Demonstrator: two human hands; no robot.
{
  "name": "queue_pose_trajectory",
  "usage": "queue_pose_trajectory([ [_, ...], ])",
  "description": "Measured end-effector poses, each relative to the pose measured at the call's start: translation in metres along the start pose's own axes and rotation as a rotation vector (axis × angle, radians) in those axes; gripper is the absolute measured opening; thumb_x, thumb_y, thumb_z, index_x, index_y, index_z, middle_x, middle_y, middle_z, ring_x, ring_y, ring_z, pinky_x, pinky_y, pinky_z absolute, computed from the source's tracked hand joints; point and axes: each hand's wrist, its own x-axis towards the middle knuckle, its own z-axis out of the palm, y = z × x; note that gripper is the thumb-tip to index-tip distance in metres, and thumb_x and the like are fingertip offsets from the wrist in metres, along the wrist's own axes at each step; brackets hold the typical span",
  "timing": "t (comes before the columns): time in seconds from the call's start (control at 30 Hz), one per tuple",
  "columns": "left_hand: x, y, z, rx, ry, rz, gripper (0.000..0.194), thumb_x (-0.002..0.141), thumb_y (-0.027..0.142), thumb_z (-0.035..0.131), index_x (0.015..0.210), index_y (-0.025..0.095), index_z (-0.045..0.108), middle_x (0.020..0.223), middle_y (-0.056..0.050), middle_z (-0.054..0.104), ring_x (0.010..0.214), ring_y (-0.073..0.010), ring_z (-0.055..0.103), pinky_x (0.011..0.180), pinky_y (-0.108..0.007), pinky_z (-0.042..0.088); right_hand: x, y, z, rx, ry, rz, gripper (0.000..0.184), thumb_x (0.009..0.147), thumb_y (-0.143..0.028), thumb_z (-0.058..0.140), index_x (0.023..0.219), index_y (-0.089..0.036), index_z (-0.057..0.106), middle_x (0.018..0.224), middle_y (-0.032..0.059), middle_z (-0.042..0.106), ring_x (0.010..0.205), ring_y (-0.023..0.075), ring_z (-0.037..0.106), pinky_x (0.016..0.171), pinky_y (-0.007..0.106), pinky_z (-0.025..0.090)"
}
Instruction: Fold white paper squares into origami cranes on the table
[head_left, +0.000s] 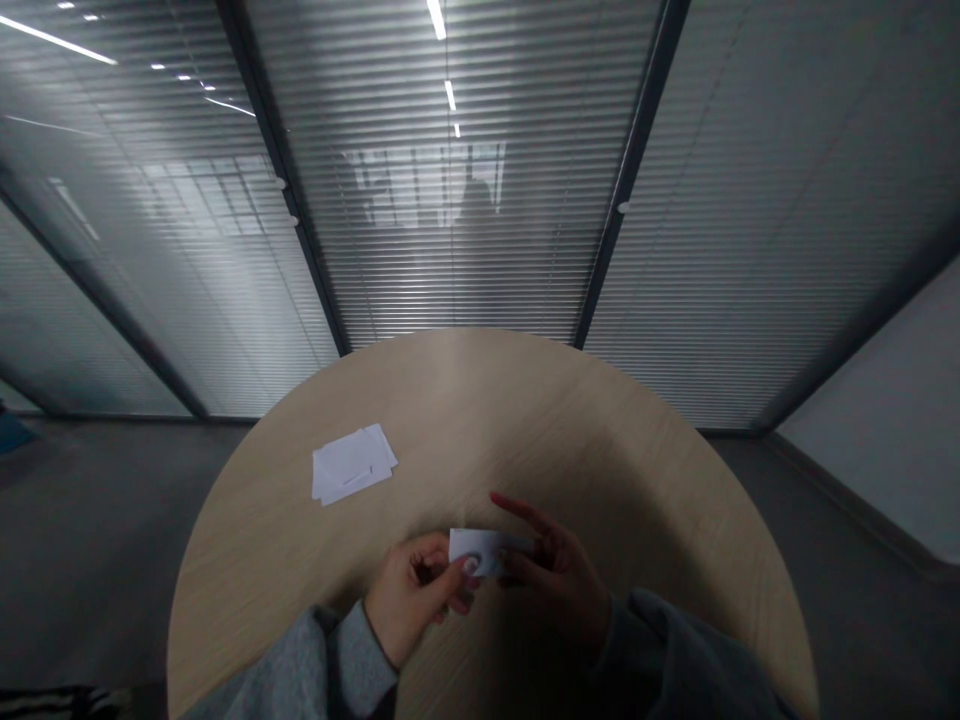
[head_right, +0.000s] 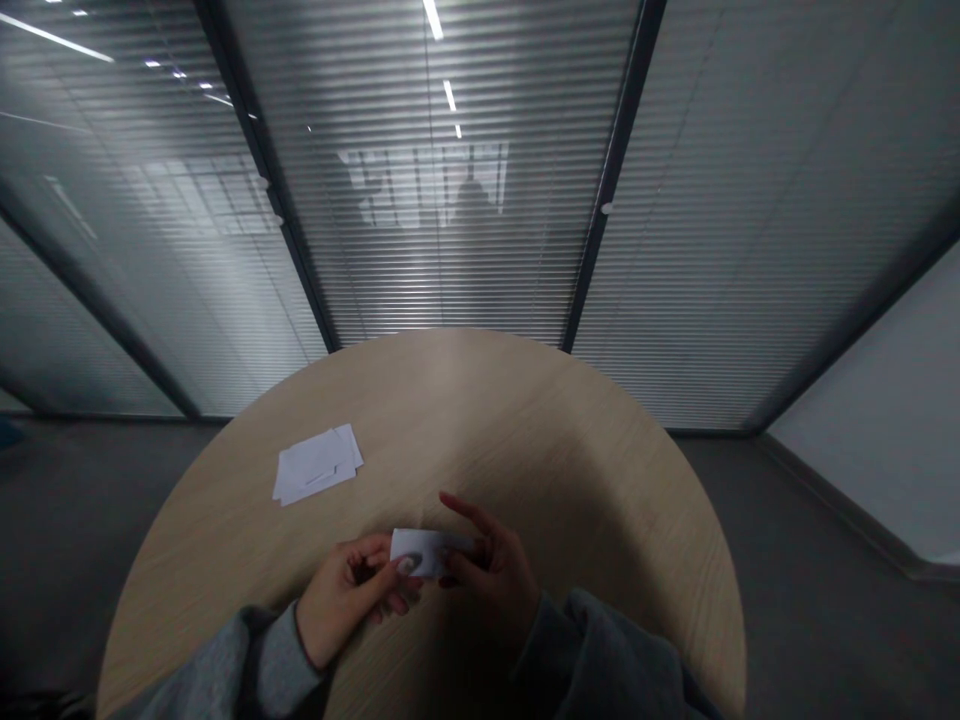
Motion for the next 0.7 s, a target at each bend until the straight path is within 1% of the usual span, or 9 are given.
queue_pose_trajectory([
  [0.1,-0.0007,0.0004,0.0022,-0.024,-0.058,-0.025,0.038,0.068,0.048,0.068,0.082,0.013,0.068,0.067,-0.006,0.07,0.046,-0.0106,0.058,0.039,-0.018,0.034,-0.0004,-0.0003,0.0016,0.011,-0.017,-0.022,0.075,0.069,-0.045,0.073,0.132,-0.018,0.045,0.059,-0.0064,0.055,0.053,0.0101,0.054,0.061,0.029,0.05],
  [0.17,-0.0008,0.0003,0.0034,-0.02,-0.093,-0.052,0.037,0.068,0.046,0.068,0.083,0.013,0.069,0.067,-0.006,0.07,0.046,-0.0104,0.057,0.04,-0.018,0.033,-0.0012,-0.0013,0.0029,0.02,-0.034,-0.037,0.073,0.07,-0.045,0.072,0.132,-0.018,0.045,0.06,-0.0059,0.055,0.054,0.0105,0.054,0.061,0.029,0.048],
  [0.23,-0.0006,0.0007,0.004,-0.01,-0.11,-0.077,0.035,0.068,0.045,0.067,0.08,0.013,0.071,0.068,-0.007,0.071,0.048,-0.0111,0.058,0.041,-0.018,0.033,-0.0017,-0.0024,0.004,0.02,-0.048,-0.056,0.071,0.071,-0.046,0.071,0.131,-0.018,0.046,0.061,-0.0051,0.056,0.054,0.011,0.054,0.059,0.028,0.047],
  [0.37,-0.0004,0.002,0.0035,0.001,-0.091,-0.076,0.036,0.07,0.048,0.064,0.075,0.013,0.07,0.071,-0.008,0.072,0.052,-0.0128,0.06,0.043,-0.02,0.035,-0.0015,-0.0025,0.0046,0.006,-0.053,-0.069,0.072,0.071,-0.046,0.071,0.132,-0.018,0.046,0.06,-0.0052,0.055,0.053,0.011,0.052,0.058,0.028,0.045],
  [0.47,-0.0008,0.0016,0.003,0.005,-0.09,-0.075,0.038,0.07,0.05,0.063,0.076,0.013,0.07,0.07,-0.009,0.072,0.051,-0.0132,0.06,0.044,-0.02,0.034,-0.0012,-0.001,0.0043,0.041,-0.058,-0.043,0.074,0.07,-0.046,0.072,0.133,-0.019,0.044,0.061,-0.0054,0.055,0.055,0.0109,0.053,0.062,0.029,0.047],
  [0.57,-0.0011,0.0007,0.0034,0.003,-0.09,-0.068,0.039,0.07,0.051,0.063,0.076,0.013,0.07,0.068,-0.008,0.072,0.05,-0.0129,0.06,0.044,-0.02,0.034,-0.0017,-0.0005,0.0039,0.08,-0.061,-0.017,0.073,0.068,-0.044,0.074,0.131,-0.02,0.046,0.062,-0.0057,0.055,0.056,0.0106,0.054,0.063,0.03,0.049],
  [0.7,-0.0005,0.0005,0.0043,0.009,-0.085,-0.04,0.041,0.07,0.052,0.062,0.073,0.012,0.07,0.065,-0.008,0.071,0.049,-0.0124,0.058,0.043,-0.02,0.032,-0.0027,-0.0029,0.003,0.101,-0.048,0.028,0.074,0.066,-0.044,0.076,0.129,-0.02,0.048,0.063,-0.0053,0.056,0.058,0.0109,0.055,0.063,0.029,0.05],
])
